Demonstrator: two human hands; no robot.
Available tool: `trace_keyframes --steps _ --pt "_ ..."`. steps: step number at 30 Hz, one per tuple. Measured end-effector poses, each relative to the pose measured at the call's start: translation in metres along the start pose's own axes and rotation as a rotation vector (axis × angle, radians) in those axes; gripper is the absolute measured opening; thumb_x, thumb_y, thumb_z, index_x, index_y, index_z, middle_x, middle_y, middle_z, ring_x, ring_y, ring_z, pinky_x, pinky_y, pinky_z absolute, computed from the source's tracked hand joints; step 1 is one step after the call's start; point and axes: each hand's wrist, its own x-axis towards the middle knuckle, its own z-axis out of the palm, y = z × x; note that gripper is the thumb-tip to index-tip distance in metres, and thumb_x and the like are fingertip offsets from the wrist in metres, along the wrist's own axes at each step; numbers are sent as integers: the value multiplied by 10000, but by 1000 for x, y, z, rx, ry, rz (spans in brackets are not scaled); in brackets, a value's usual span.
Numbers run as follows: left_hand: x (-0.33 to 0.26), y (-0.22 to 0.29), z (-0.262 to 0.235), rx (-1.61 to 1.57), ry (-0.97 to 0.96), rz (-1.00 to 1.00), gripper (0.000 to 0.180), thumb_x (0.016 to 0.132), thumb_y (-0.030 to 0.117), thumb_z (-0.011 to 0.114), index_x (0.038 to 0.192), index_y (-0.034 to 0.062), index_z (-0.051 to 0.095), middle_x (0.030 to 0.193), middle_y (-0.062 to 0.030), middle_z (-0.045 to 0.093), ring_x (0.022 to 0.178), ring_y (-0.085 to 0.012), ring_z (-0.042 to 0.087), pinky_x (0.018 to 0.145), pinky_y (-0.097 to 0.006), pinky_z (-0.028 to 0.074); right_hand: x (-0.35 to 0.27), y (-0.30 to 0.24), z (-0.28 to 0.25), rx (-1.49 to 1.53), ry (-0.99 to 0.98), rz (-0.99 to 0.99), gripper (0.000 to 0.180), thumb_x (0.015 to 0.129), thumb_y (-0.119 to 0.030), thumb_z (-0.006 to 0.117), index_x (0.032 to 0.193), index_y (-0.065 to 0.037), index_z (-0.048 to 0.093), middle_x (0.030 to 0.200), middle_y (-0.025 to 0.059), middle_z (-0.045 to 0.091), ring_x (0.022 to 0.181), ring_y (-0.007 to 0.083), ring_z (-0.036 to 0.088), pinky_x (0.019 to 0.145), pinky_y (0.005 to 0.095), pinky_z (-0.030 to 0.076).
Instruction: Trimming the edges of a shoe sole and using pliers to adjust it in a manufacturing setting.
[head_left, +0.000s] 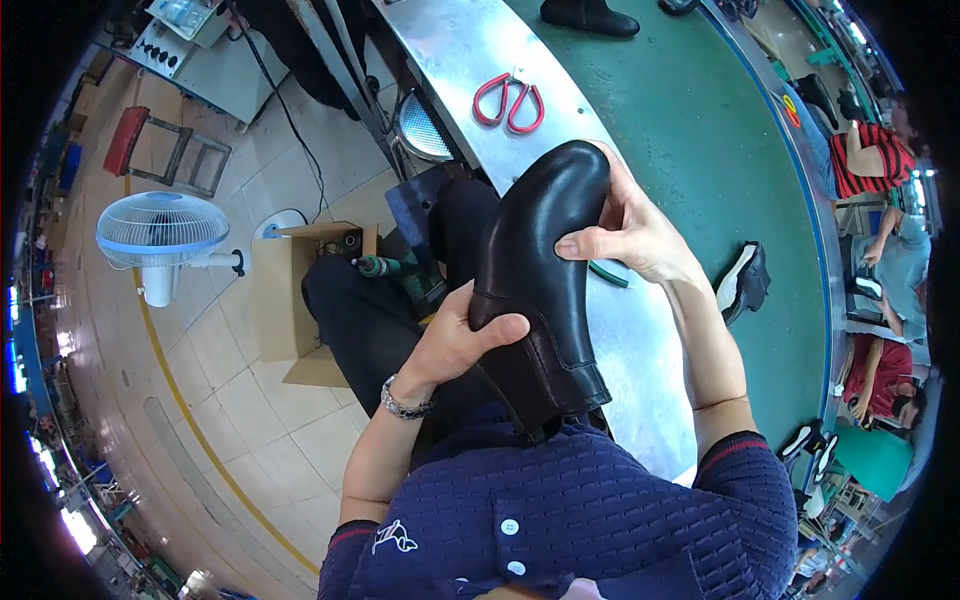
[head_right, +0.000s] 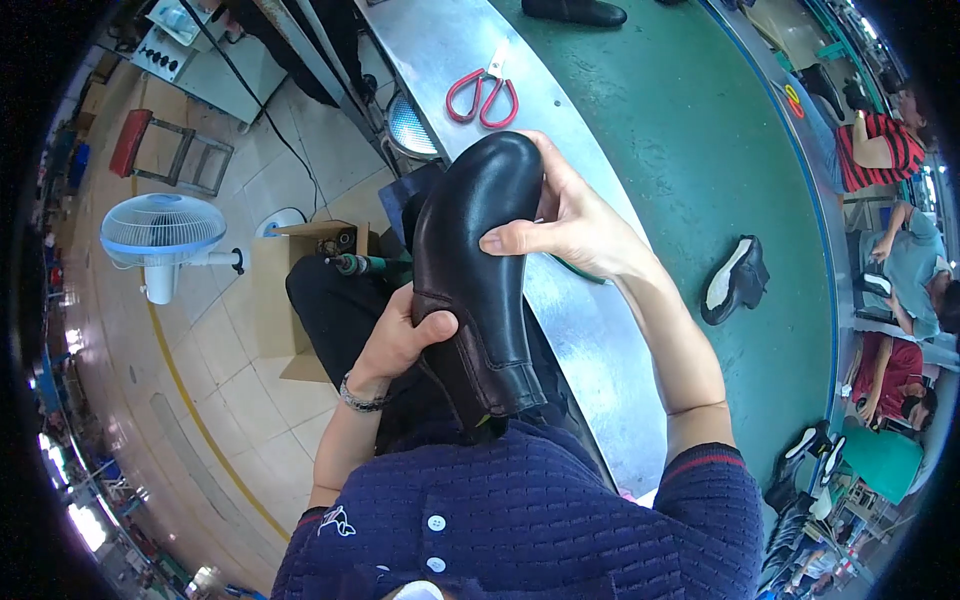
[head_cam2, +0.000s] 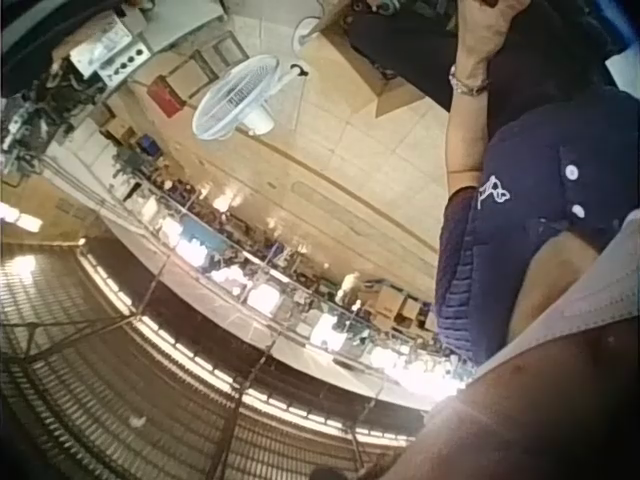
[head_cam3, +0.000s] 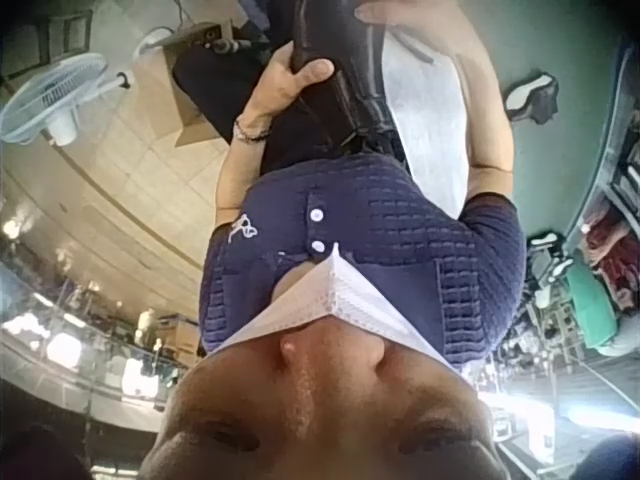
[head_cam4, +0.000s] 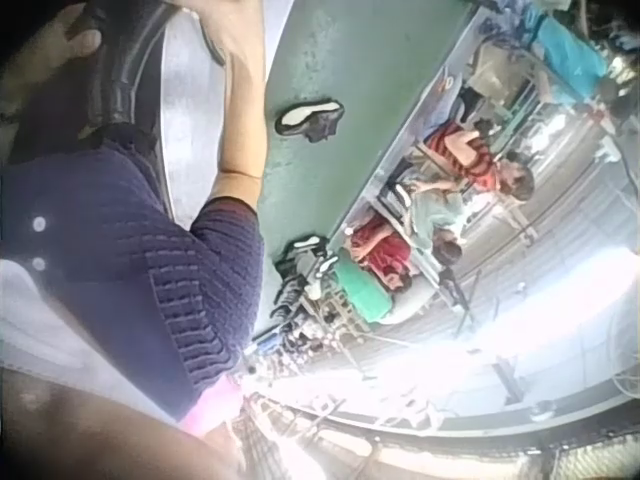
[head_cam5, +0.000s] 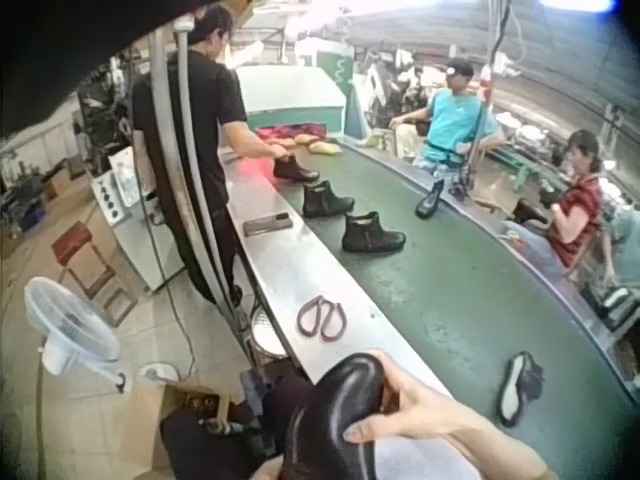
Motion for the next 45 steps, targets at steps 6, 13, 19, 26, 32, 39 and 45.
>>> trace_keyframes --steps 6,13,19,26,32,39,45 --pt "1 12 8 60 19 5 609 824 442 764 1166 -22 568 1028 -30 629 933 -97 567 847 -255 469 -4 8 -1 -105 75 -50 850 652 -114 848 1352 -52 369 1055 57 594 990 148 597 913 295 465" --pt "2 14 11 192 68 11 648 813 478 759 1183 -17 566 1016 -57 648 940 -125 595 863 -269 475 -1 16 9 -235 187 -121 879 629 -200 874 1332 -19 379 1062 72 565 1012 181 571 948 316 442" --pt "0 18 17 328 214 88 726 783 480 776 1274 -1 542 1014 -118 683 920 -195 662 863 -303 501 5 32 27 -171 272 -172 855 674 -187 857 1347 -1 364 1074 74 568 1014 177 572 925 328 465" --pt "-14 35 -9 1577 637 581 943 557 330 868 1413 200 495 1046 -112 607 954 -289 588 855 -401 488 -2 26 13 166 258 50 426 926 -226 617 1265 16 526 1112 105 644 951 148 650 812 278 543" --pt "-37 92 -59 1731 782 534 1079 513 216 894 1470 226 396 1227 -71 577 1137 -304 534 1009 -417 431 31 45 38 485 68 1 374 870 -37 636 1217 53 529 1046 149 682 869 180 705 753 294 603" --pt "-65 43 -120 978 708 233 1172 544 62 887 1522 148 247 1205 -156 605 1097 -317 601 946 -399 480 51 72 74 349 72 120 444 863 -42 665 1269 31 502 1089 141 658 945 206 696 784 285 606" --pt "-50 25 -119 1076 739 254 1114 569 70 878 1506 129 279 1221 -164 590 1093 -327 597 945 -397 483 58 68 60 199 99 121 523 861 -64 691 1319 42 462 1102 160 648 955 203 692 774 267 595"
